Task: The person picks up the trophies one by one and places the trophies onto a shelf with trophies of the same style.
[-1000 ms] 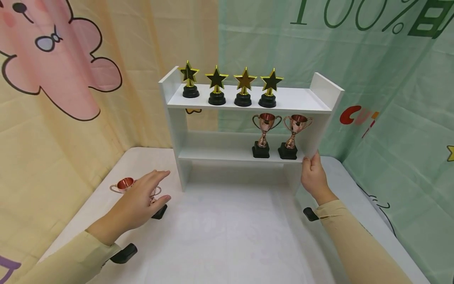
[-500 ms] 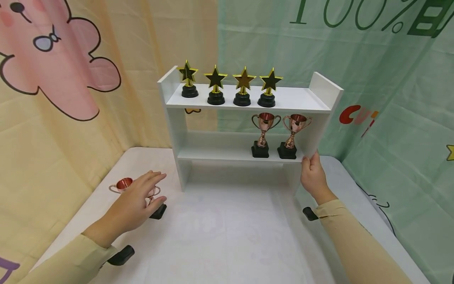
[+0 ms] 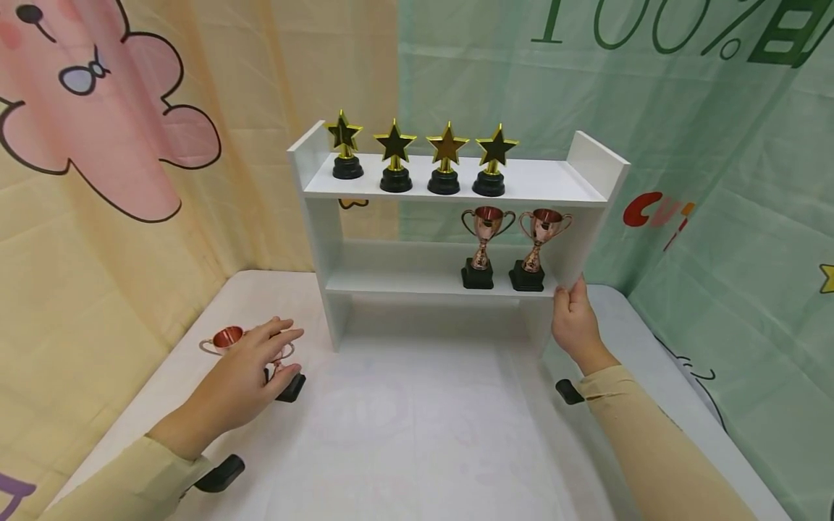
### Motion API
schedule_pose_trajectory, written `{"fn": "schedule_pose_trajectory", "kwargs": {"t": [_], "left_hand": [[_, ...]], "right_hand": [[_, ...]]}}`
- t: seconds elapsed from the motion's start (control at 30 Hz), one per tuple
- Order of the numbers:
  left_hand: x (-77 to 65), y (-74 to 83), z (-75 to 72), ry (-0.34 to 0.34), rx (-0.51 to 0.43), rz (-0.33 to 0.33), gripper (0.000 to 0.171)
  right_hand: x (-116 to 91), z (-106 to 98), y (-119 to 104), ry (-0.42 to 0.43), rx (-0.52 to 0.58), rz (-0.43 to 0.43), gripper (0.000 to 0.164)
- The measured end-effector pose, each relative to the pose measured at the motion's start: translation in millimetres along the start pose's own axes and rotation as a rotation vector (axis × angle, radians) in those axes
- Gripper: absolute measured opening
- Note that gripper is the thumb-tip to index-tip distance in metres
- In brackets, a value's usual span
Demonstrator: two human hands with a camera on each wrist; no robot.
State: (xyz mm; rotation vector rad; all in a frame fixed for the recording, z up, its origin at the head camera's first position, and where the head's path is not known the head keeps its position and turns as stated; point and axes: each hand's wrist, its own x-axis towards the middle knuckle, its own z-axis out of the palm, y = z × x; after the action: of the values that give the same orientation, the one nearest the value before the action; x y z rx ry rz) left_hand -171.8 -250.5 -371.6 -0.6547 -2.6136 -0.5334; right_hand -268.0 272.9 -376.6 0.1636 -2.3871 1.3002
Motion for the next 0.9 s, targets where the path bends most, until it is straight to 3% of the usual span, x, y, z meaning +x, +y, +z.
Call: {"fn": "schedule_pose_trajectory", "kwargs": {"t": [0.5, 0.9], "left_hand": [[-1.8, -1.9, -0.1, -0.067, 0.086, 0.019, 0.052], [-2.3, -3.5, 4.1, -0.038, 0.110, 0.035, 0.047]], "right_hand": [[0.1, 0.5, 1.1, 0.001, 0.004, 0.012, 0.058], [-0.6, 0.4, 0.0, -0.005, 0.019, 0.006, 0.058]]}}
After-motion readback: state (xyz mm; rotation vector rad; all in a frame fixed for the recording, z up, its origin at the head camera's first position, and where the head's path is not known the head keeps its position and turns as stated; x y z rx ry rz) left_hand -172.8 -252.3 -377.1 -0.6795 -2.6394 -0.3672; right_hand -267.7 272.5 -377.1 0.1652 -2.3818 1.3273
